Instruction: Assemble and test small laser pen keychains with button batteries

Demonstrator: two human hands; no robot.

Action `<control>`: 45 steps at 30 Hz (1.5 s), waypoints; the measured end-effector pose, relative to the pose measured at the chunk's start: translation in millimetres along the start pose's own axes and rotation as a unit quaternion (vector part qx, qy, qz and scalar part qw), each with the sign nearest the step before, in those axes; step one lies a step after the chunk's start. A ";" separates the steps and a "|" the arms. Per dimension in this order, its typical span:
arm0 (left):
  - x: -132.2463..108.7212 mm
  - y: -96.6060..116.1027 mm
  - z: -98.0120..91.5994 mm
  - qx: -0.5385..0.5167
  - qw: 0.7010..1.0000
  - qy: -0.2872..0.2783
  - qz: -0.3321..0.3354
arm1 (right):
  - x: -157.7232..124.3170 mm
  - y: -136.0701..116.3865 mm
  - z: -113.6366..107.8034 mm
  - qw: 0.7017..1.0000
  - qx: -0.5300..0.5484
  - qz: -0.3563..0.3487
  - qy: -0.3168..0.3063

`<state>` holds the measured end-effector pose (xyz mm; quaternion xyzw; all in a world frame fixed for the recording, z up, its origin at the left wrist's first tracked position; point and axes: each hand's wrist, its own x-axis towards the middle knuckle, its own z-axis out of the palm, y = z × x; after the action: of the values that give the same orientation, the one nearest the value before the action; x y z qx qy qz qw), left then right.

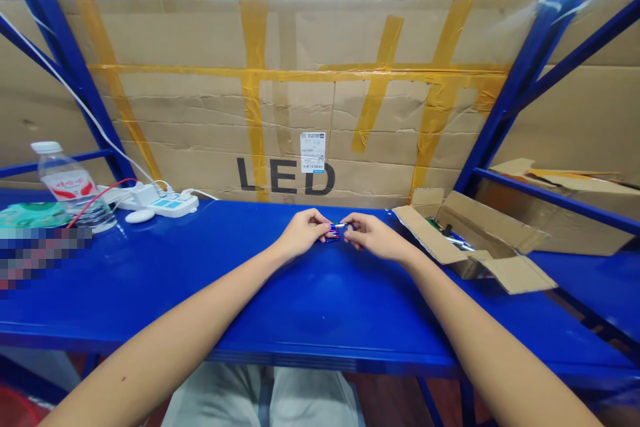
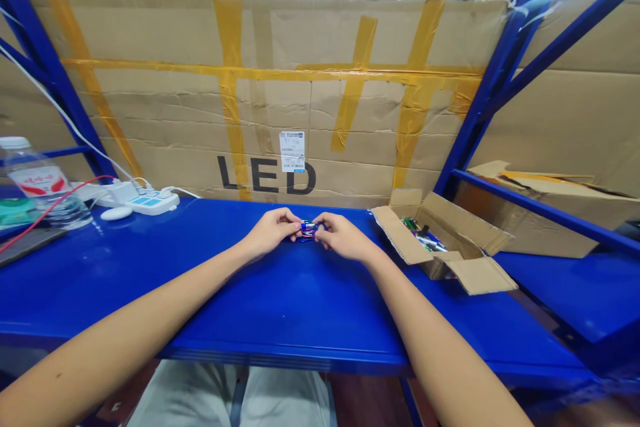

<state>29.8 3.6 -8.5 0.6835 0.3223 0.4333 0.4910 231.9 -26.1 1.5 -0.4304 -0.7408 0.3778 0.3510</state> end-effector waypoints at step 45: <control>-18.8 7.0 7.6 0.311 0.936 -0.074 0.145 | -5.7 -14.1 7.7 0.955 -0.272 -0.114 -0.005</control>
<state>29.0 -17.8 -8.0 0.8714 0.3014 0.3261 0.2086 222.4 -38.1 9.0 -0.4203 -0.8615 0.1211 0.2579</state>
